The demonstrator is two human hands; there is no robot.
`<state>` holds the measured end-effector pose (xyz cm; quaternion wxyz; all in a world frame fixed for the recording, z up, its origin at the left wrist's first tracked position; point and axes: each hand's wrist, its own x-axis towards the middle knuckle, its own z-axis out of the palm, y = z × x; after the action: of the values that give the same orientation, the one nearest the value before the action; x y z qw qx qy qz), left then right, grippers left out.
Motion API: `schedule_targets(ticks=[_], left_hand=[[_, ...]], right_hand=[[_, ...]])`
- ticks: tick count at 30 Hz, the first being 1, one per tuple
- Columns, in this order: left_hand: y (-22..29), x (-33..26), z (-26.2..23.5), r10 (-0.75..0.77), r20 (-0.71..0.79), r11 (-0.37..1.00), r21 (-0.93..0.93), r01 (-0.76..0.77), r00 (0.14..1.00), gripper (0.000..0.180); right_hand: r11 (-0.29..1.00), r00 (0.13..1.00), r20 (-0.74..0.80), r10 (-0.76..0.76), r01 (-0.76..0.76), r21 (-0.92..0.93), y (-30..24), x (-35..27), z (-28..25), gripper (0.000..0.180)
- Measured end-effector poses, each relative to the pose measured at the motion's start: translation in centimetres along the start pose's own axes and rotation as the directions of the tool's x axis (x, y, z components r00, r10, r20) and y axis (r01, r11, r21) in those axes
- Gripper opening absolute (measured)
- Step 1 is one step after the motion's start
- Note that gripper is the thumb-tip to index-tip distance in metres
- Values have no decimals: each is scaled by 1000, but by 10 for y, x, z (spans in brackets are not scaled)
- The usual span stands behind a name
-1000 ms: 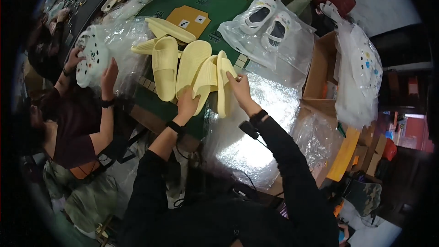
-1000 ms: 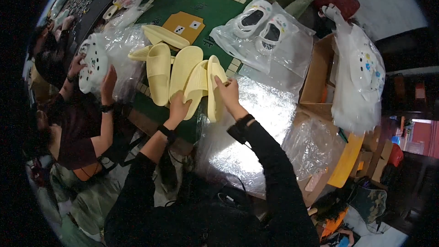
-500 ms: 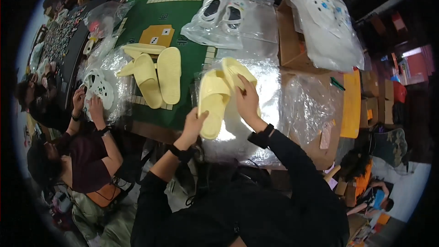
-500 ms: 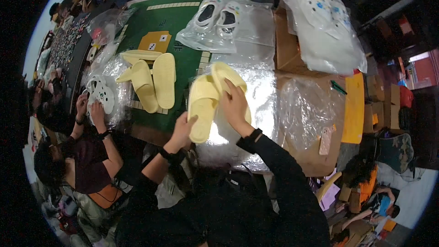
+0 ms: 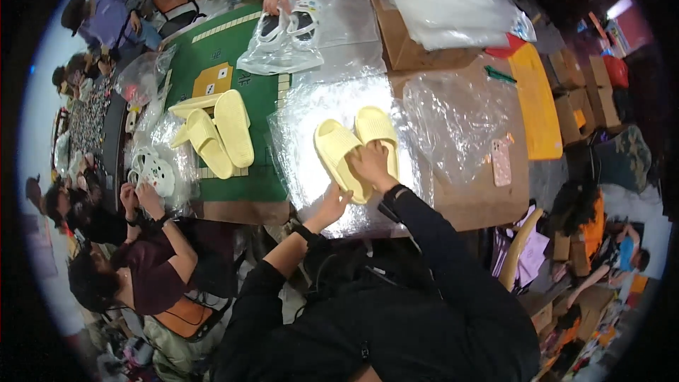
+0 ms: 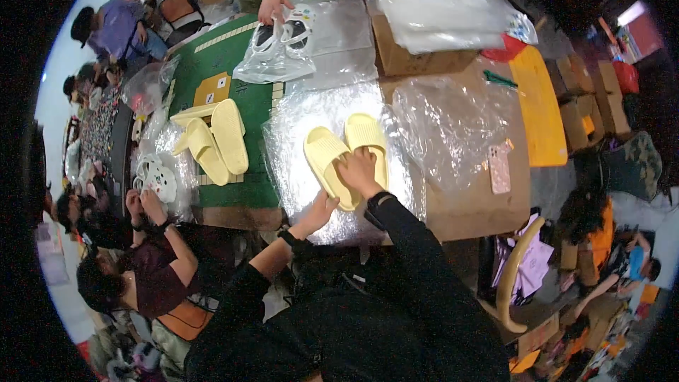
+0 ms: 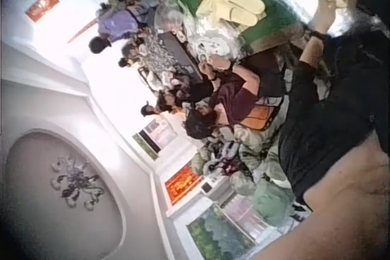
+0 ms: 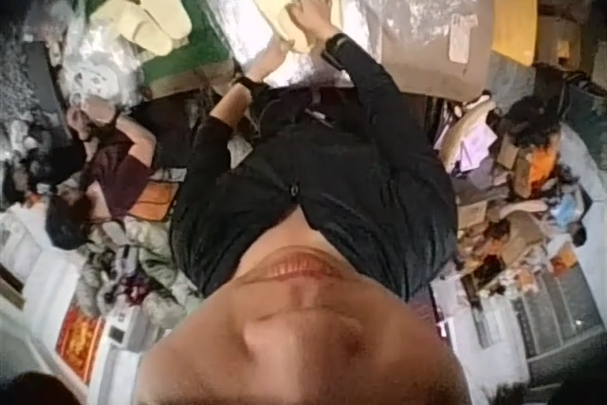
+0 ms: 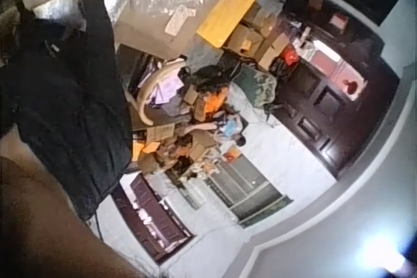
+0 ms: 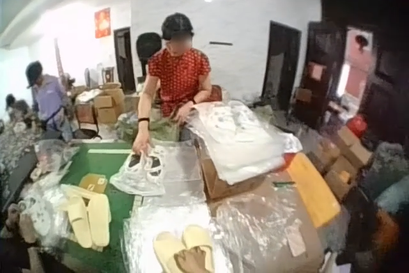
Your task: The recorder is packing various pairs of footwear (clogs and slides) into individual plastic bags at a communal packing table.
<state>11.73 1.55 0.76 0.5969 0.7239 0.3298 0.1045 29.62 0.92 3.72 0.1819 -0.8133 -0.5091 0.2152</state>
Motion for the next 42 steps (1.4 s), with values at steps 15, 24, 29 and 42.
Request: schedule_targets(ticks=[15,24,29,42], left_hand=[[53,-42,23,-286,232,541,840,-43,930,52],[102,30,-44,432,-210,818,501,-283,877,79],[198,37,-74,618,-14,529,747,-402,786,85],[150,47,-190,76,-265,963,-232,-140,961,19]], right_hand=[[891,824,-536,182,-368,-264,157,-68,-59,38],[836,867,28,-497,471,282,78,-63,-154,13],[647,359,546,-757,526,552,-7,-79,-251,14],[368,405,-182,-896,448,-815,-138,106,-287,41]])
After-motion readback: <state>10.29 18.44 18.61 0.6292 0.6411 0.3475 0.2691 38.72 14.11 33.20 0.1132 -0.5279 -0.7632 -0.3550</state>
